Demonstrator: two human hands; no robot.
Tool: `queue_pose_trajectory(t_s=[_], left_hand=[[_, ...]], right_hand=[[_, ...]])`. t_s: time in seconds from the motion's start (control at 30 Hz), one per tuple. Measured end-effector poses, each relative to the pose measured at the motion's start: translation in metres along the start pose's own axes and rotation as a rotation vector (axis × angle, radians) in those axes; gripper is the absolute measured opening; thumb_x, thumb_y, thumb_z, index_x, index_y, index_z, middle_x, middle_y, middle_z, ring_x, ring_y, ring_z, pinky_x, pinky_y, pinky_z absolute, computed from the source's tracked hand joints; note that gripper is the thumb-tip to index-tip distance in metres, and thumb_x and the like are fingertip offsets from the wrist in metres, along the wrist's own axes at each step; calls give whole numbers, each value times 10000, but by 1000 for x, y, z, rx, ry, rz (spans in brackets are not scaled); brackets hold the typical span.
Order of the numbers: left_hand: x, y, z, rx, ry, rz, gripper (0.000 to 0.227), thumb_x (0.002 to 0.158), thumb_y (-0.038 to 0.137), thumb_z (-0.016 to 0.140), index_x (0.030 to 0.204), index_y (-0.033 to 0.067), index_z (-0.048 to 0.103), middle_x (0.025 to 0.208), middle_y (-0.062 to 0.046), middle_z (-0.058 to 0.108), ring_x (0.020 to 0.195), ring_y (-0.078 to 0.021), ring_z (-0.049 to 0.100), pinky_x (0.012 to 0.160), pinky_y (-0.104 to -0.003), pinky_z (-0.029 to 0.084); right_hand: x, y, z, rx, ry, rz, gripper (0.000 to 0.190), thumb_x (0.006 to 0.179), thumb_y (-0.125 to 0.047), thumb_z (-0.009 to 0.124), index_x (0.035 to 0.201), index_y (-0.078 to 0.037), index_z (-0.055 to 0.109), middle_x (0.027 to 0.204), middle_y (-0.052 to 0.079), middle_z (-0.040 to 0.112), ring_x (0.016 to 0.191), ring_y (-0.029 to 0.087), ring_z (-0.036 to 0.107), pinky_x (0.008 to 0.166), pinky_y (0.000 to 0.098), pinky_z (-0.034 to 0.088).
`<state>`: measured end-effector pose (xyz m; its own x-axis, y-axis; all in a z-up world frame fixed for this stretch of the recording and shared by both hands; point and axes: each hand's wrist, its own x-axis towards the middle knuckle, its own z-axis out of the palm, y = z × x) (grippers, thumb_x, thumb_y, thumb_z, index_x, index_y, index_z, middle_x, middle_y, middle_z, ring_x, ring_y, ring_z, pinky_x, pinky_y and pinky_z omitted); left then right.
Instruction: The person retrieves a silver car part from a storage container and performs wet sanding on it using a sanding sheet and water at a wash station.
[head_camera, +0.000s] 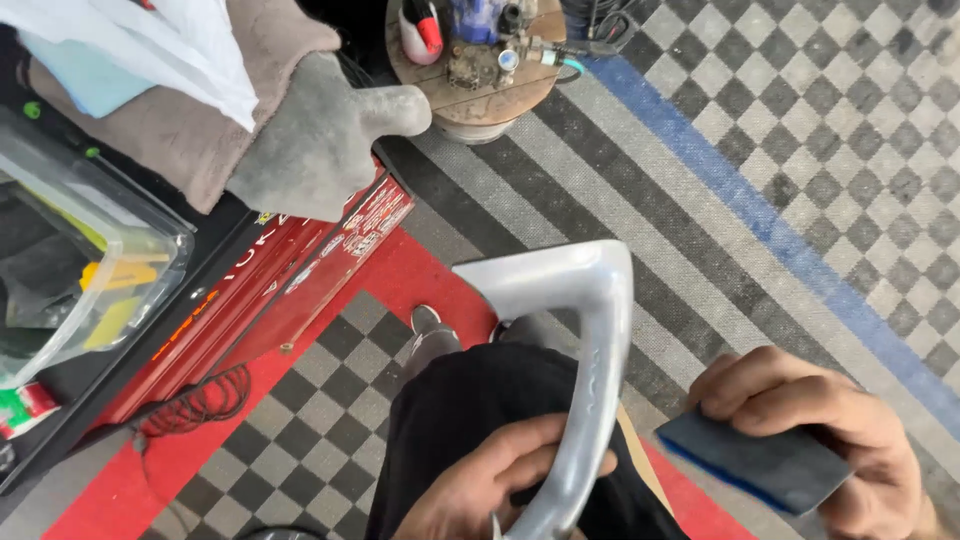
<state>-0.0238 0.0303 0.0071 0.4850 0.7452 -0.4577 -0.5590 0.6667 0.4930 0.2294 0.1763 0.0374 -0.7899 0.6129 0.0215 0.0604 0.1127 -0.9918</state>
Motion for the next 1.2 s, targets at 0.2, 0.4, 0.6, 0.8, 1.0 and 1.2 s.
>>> queue_pose_trajectory(t_s=[0.2,0.4,0.6,0.8,1.0,1.2], left_hand=[[7,26,9,-320,-165,378,978,828,321,648,1553,-15,83,1623,-203,161,1135,-409,471,806,-545,491],[22,36,8,-446,-164,433,987,764,228,647,1560,64,87,1620,-138,170,1306,-496,363,980,-615,394],[24,37,6,-473,-165,495,994,819,290,656,1573,56,52,1640,-195,115,1390,-436,299,1031,-499,398],[11,34,7,-357,-72,471,865,796,192,689,1525,27,252,1555,-180,346,1184,-244,516,949,-332,468],[-7,53,22,4,81,491,778,861,415,618,1482,81,291,1542,-143,363,1098,-149,515,776,-226,456],[-21,65,31,259,163,510,918,905,677,447,1498,50,132,1563,-228,285,1088,-212,518,740,-279,463]], right_hand=[[-20,47,2,84,206,-163,162,978,-264,541,1078,-145,588,1039,109,660,1129,406,701,1169,626,542],[-24,58,14,-167,385,-216,194,951,-329,538,982,-158,451,946,116,657,1090,410,697,1135,576,607],[-16,57,26,-172,473,-268,234,888,-285,574,942,-119,417,947,186,648,940,406,739,908,475,682],[-9,56,34,-161,482,-319,280,892,-337,591,927,-139,396,964,202,640,962,405,717,931,498,654],[-4,53,37,-94,436,-331,234,902,-271,598,932,-154,398,937,179,654,944,404,715,912,495,653],[-2,49,42,-42,416,-343,207,935,-224,485,977,-146,299,963,267,630,902,440,719,907,528,633]])
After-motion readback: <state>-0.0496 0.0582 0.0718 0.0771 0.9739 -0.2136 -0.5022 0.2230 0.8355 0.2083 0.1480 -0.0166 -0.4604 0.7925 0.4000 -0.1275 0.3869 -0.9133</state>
